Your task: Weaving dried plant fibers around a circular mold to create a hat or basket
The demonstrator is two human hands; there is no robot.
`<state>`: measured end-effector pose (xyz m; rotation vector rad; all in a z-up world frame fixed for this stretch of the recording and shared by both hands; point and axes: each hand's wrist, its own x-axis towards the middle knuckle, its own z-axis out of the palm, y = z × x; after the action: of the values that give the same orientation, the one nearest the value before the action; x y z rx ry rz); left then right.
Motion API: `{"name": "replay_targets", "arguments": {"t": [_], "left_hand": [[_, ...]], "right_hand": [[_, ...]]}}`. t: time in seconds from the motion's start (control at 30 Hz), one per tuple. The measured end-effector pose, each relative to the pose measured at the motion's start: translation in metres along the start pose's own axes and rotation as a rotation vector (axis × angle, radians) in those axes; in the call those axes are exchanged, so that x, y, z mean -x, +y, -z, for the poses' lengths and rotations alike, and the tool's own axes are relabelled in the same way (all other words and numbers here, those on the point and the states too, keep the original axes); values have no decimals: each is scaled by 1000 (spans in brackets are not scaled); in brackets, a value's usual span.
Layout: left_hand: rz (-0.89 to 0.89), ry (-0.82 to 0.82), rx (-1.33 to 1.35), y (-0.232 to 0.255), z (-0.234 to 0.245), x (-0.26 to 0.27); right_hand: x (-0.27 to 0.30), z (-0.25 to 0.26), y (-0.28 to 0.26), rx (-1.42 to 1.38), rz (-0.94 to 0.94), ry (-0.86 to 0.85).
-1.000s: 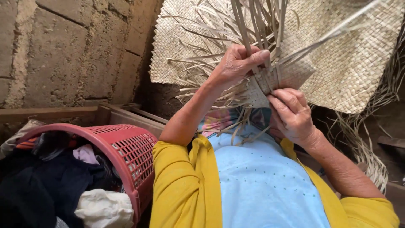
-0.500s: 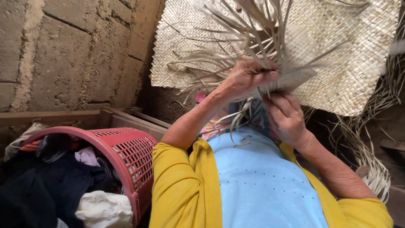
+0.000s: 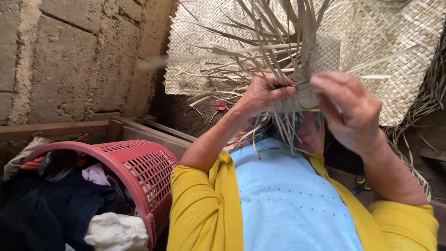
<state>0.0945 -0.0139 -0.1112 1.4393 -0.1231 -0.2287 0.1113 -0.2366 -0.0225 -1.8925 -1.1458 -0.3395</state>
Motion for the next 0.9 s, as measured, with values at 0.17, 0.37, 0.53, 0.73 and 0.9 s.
{"name": "replay_targets", "arguments": {"t": [0.17,0.37,0.53,0.73,0.9], "left_hand": [[-66,38,7,6,0,2],[-88,22,24,-2,-3,3],[-88,45,-27,-5,-6,1],[-39,4,17,3,-3,3],[-90,19,-14,4,2,-1]], "right_hand": [[-8,-4,36,193,-11,-58],[-32,-6,42,202,-124,-299],[-69,-11,26,532,-396,-683],[-83,-15,51,79,-545,-523],[-91,-14,51,-185,-502,-377]]}}
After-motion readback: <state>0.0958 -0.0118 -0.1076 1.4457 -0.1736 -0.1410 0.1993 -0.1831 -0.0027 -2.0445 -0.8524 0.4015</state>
